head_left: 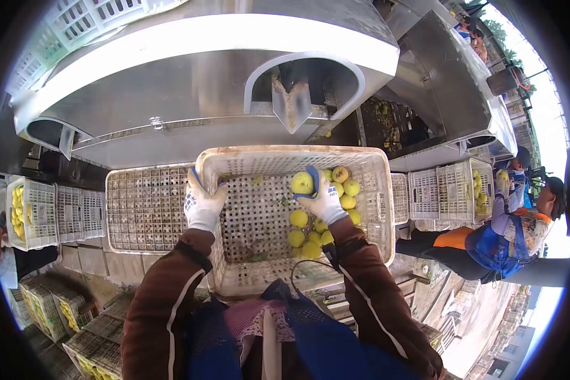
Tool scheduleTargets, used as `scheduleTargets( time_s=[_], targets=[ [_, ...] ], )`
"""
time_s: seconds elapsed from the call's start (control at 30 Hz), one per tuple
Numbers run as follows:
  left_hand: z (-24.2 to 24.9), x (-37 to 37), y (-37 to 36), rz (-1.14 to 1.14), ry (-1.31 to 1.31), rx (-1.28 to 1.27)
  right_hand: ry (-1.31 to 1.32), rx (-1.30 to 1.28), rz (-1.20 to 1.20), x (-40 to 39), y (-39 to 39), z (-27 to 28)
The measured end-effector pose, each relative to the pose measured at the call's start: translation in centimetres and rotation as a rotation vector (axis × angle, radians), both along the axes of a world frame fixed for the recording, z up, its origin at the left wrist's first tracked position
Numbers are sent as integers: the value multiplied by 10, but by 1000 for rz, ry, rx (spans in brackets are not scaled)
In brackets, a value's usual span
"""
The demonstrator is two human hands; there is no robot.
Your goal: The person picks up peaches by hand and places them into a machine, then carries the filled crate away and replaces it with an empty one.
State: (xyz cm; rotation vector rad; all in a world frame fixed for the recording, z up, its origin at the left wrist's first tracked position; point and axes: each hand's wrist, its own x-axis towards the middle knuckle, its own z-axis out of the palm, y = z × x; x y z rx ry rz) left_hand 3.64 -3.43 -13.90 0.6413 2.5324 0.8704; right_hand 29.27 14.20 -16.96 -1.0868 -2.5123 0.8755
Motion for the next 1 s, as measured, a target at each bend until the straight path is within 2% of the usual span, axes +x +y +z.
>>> scheduleTargets(
  time_s=[0.07,0.17,0.3,0.43,0.5,0.57,0.63,0.67,0.7,0.77,0.83,0.87,0.9,0.93,1.0],
  targets=[
    [-3,-2,-1,-7,23,9,279,133,-15,-28,-4,57],
    [-1,-1,-2,-14,-9,2,294,462,-141,-71,7,116],
    [0,-2,-5,-12,-30,-12,37,545,-450,-127,40,109],
    [8,-3,-2,2,-40,-40,-103,296,-520,-176,46,154],
    [7,-2,-3,-19,-75,-50,-47,366,-634,-185,42,157],
    [-10,-4,-4,-21,-37,105,32,440,-609,-179,46,149],
    [-9,-3,-3,-13,-30,92,208,490,-487,-152,24,151],
    [-5,-2,-2,-5,-56,74,298,455,-400,-134,11,135],
    [-9,-1,-1,-14,-40,91,253,472,-314,-110,1,108],
    [-19,-4,-2,-13,7,120,-224,347,-172,-49,-3,50],
    [-24,-3,-2,-15,28,117,-602,318,-275,16,16,-2],
    [4,1,0,-12,13,46,-867,358,-307,40,29,-18],
    [4,1,-1,-23,-7,13,-1004,106,-274,51,47,-17],
    [10,4,-2,-29,51,-15,-992,131,-228,68,58,-39],
    [24,4,-3,18,-49,-73,-967,183,-136,106,81,-85]
  ],
)
